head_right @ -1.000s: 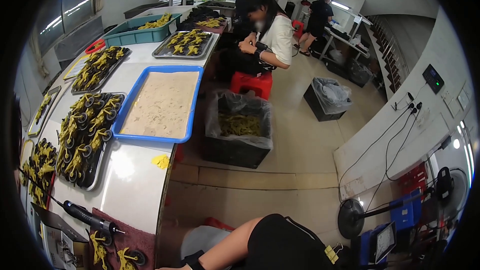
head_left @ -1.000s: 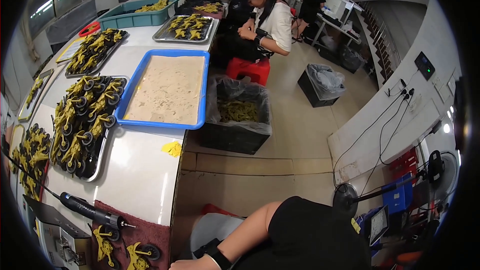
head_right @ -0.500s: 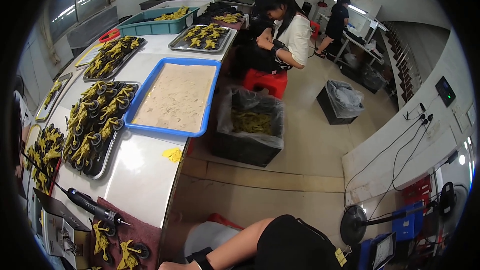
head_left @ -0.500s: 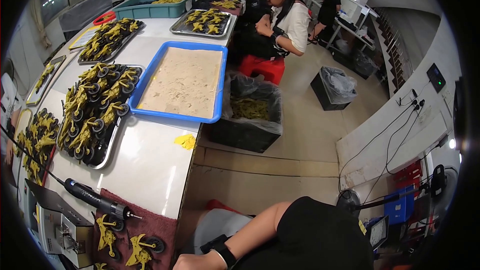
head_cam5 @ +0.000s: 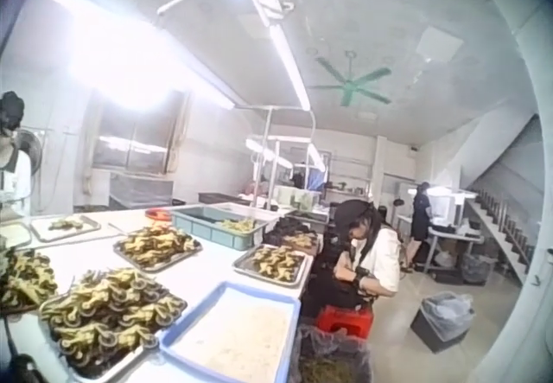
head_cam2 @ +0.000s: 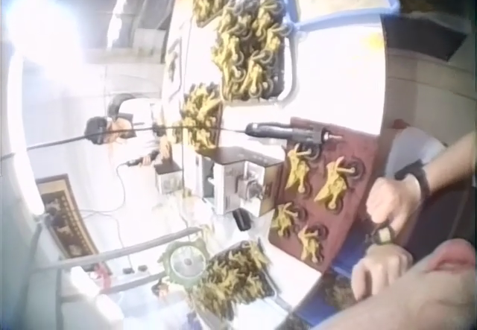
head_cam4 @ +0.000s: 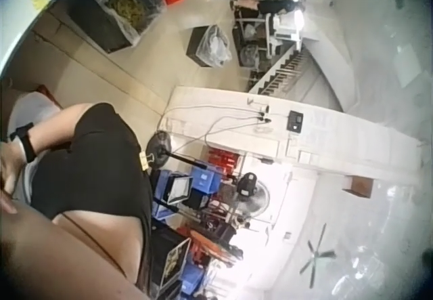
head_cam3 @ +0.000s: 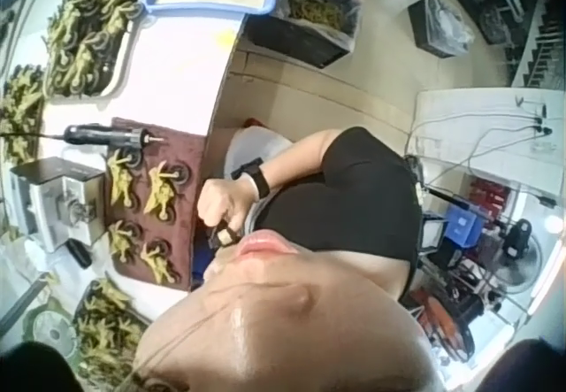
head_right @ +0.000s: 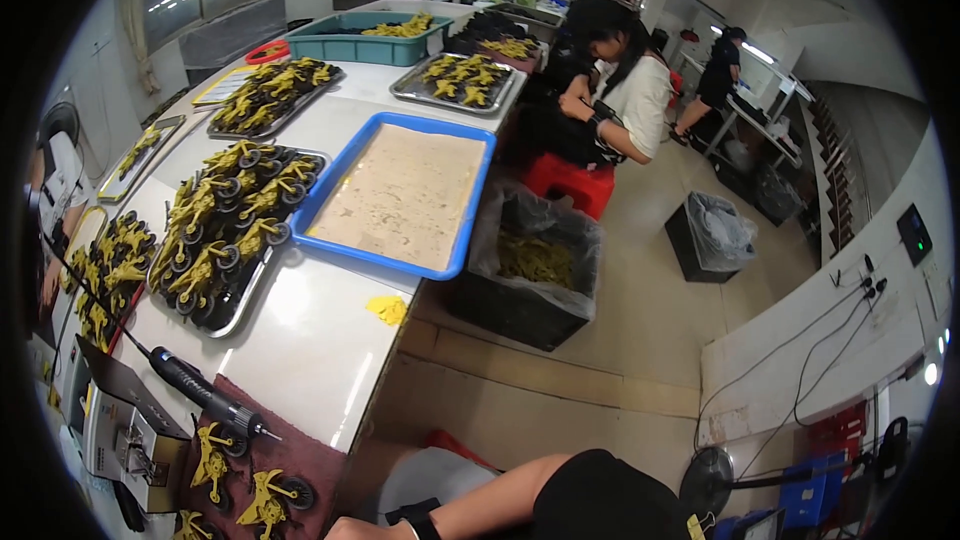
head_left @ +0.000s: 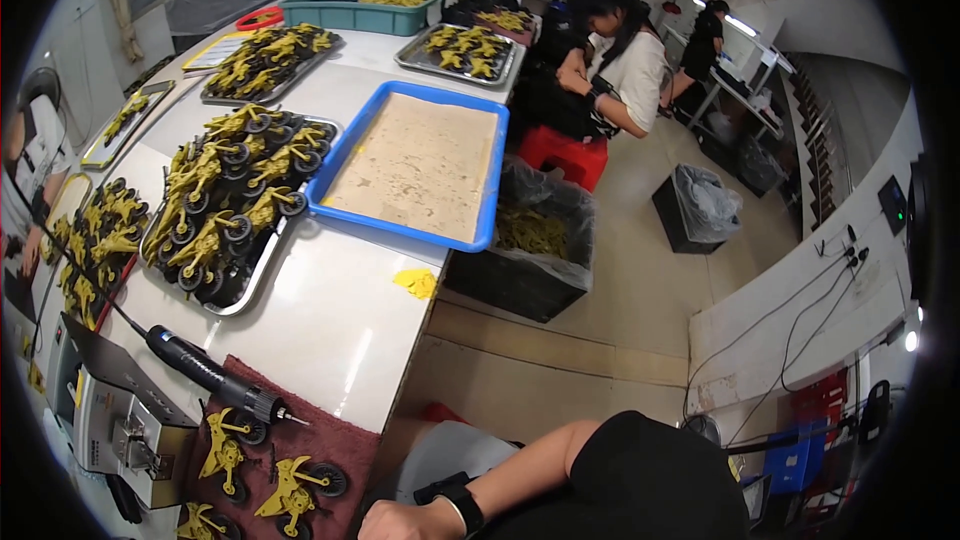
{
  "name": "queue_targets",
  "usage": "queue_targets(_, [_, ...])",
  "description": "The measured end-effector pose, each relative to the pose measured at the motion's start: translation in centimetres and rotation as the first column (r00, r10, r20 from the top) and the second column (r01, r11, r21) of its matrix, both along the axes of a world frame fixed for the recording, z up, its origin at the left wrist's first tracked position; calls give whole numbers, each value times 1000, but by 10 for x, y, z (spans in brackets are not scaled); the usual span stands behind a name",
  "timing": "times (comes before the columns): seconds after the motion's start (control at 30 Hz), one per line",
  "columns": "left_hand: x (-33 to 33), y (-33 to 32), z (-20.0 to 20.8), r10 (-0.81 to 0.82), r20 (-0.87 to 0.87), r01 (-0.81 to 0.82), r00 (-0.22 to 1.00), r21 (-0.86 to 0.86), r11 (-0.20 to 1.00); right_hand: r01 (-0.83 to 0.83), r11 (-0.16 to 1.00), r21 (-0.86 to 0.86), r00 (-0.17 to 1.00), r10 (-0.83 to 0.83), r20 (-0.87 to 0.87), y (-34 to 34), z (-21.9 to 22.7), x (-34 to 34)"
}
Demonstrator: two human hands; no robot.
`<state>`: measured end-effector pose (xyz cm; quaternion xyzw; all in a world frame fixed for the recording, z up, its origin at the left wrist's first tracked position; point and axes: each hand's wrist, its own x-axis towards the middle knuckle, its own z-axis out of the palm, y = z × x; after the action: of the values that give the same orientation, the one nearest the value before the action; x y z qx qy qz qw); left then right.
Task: Using a heat gun and an automated screw/pin feeder to assemble small toy motorcycle models.
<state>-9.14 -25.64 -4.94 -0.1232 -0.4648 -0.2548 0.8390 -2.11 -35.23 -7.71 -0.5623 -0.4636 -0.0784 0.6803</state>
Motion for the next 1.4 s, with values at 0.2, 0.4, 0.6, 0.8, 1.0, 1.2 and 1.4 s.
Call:
queue_targets(0.2, [-4,1,13,51,18,-50,999,-25,998,-109,994,20,993,110,-45,8,13,0])
queue_targets(0.4, [8,-4,12,35,107,-30,994,-47,998,-43,998,-44,998,45,51,7,16,2])
queue_targets(0.6, [12,-7,9,39,186,-20,982,-108,994,-7,998,-68,995,14,104,5,20,3])
queue_targets(0.8, [55,-21,50,21,232,29,972,-209,978,28,995,-98,990,-14,138,3,20,4])
queue_targets(1.0, [61,-7,26,-227,349,251,909,-24,968,-3,968,-253,999,-8,-42,2,20,2])
queue_targets(1.2, [59,-7,17,-163,307,178,938,-22,984,-242,883,-403,931,94,-353,4,35,-4])
queue_targets(1.4, [56,-8,8,-116,265,126,957,-22,992,-177,849,-497,974,79,-213,4,29,-2])
